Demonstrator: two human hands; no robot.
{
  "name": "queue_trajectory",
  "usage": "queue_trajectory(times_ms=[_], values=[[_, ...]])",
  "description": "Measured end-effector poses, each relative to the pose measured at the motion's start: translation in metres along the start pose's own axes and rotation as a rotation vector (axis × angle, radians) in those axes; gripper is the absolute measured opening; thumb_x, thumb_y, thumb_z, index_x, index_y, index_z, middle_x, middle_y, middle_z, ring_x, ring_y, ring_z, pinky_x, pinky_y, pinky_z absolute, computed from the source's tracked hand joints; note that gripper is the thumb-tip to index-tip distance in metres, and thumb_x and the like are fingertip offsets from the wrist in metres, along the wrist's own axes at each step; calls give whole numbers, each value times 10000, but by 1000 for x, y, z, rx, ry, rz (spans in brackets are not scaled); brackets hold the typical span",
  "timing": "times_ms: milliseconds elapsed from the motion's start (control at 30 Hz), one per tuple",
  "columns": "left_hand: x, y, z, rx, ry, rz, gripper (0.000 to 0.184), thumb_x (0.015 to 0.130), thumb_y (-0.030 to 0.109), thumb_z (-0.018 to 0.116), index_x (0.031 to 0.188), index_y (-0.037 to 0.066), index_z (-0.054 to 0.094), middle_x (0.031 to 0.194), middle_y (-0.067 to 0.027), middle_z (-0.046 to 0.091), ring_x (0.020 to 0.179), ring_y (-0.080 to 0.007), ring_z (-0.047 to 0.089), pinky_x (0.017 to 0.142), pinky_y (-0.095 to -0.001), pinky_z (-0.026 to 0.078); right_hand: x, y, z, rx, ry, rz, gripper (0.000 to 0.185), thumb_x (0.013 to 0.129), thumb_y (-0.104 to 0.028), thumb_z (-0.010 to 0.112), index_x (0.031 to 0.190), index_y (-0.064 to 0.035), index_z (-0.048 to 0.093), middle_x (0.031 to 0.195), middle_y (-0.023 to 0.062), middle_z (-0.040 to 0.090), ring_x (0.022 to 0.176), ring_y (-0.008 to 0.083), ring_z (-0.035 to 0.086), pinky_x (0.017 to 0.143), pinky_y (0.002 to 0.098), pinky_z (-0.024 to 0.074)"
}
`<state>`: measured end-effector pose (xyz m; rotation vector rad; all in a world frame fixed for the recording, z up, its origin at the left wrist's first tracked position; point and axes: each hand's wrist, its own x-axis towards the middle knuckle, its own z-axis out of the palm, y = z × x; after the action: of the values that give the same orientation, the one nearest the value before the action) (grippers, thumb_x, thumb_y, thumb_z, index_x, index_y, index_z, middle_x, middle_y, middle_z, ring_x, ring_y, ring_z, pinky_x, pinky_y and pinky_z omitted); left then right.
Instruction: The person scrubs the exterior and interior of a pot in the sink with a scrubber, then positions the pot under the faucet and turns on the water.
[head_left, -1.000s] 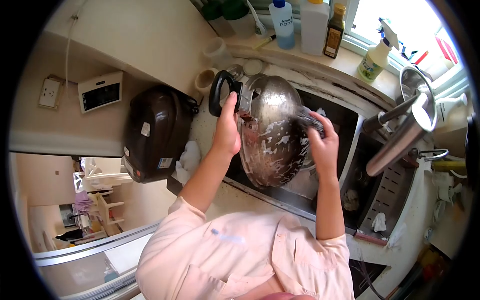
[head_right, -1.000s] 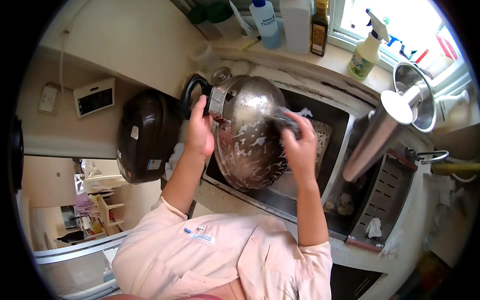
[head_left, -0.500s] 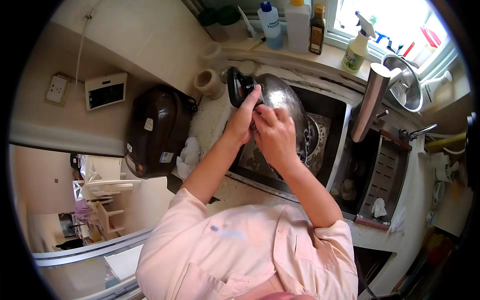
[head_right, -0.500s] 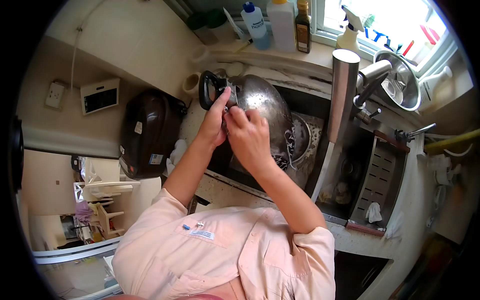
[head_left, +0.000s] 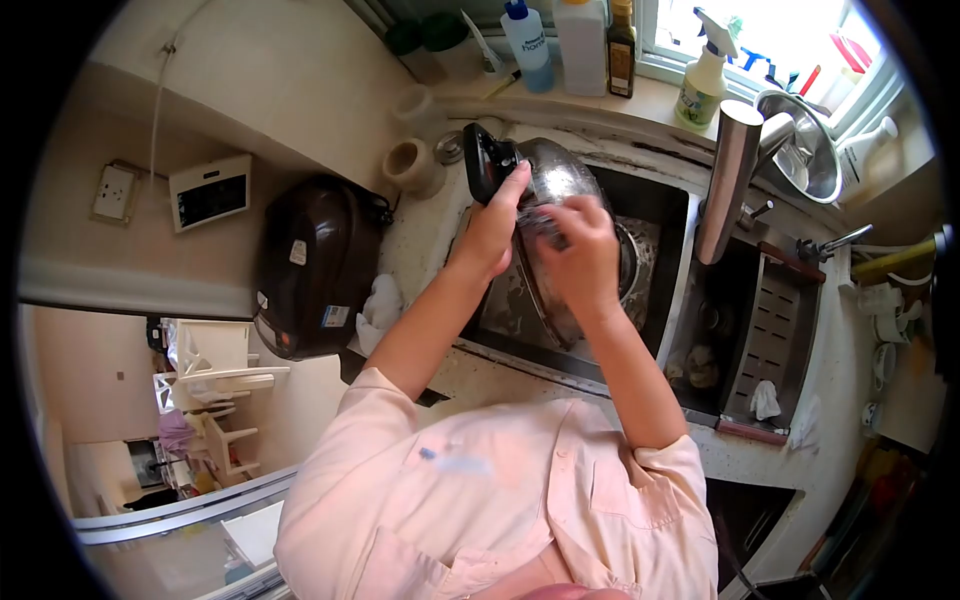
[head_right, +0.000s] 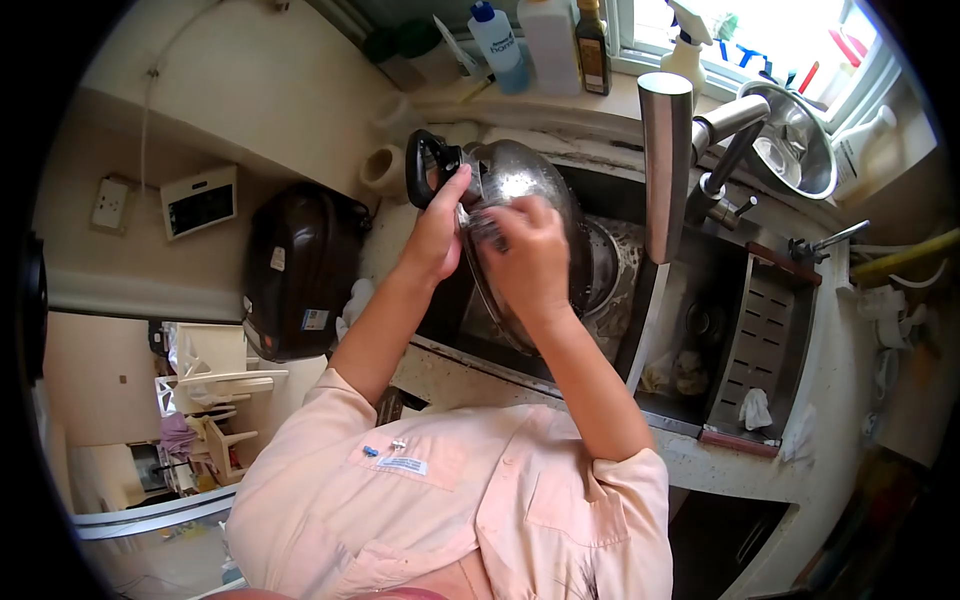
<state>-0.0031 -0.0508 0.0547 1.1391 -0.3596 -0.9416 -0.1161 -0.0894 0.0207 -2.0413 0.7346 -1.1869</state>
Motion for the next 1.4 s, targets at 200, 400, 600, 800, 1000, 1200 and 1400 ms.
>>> queue_trajectory(times_ms=[200, 400, 600, 800, 1000, 1200, 1400], values=[[5, -2, -11, -47, -37, -129, 227, 872, 292, 568, 974, 91, 554, 938, -15, 560, 848, -113, 542, 719, -259, 448, 4, -26, -11, -70, 2, -114, 346, 581, -41, 708, 913, -111, 644, 916, 61, 544, 879, 278, 526, 735, 352, 464], [-3, 8, 1, -4, -10, -45, 259, 877, 300, 559, 1010, 78, 539, 953, -31, 556, 861, -133, 551, 754, -293, 465, -36, -16, -23, -188, -177, -70, 400, 507, -56, 749, 881, -141, 634, 910, 23, 522, 825, 257, 502, 671, 360, 466], [-3, 0, 0, 14, 2, -117, 144, 906, 240, 511, 989, 129, 549, 939, -7, 595, 850, -132, 566, 787, -301, 453, -1, -32, -7, -238, -83, -174, 278, 599, -92, 705, 864, -135, 630, 915, 15, 532, 852, 233, 509, 702, 354, 447], [13, 10, -12, -50, -28, -39, 229, 878, 255, 555, 1018, 74, 554, 979, -37, 585, 906, -166, 565, 798, -334, 473, -65, -1, -34, -47, -175, -34, 249, 613, -40, 661, 849, -105, 619, 920, 50, 551, 859, 248, 524, 758, 337, 449], [15, 15, -29, -46, 81, -43, 227, 863, 218, 570, 1049, 88, 561, 1015, -27, 583, 936, -155, 547, 817, -311, 451, -81, 135, -19, 18, 27, 613, 267, 684, -65, 588, 949, -48, 621, 914, 156, 567, 861, 330, 564, 795, 383, 451], [29, -11, -77, 55, 161, 53, 370, 840, 230, 607, 1160, 80, 494, 1109, -23, 535, 1017, -139, 503, 910, -311, 395, -156, 302, 78, -556, -399, 603, 410, 771, -234, 624, 1151, -106, 537, 1197, 180, 460, 1114, 377, 435, 884, 471, 396], [30, -17, -71, 19, 240, 64, 424, 802, 106, 650, 1179, 102, 454, 1028, 4, 521, 941, -105, 491, 883, -283, 394, -186, 353, 97, -317, -581, 939, 396, 793, -250, 588, 1135, -55, 548, 1100, 182, 568, 936, 354, 573, 816, 392, 453]])
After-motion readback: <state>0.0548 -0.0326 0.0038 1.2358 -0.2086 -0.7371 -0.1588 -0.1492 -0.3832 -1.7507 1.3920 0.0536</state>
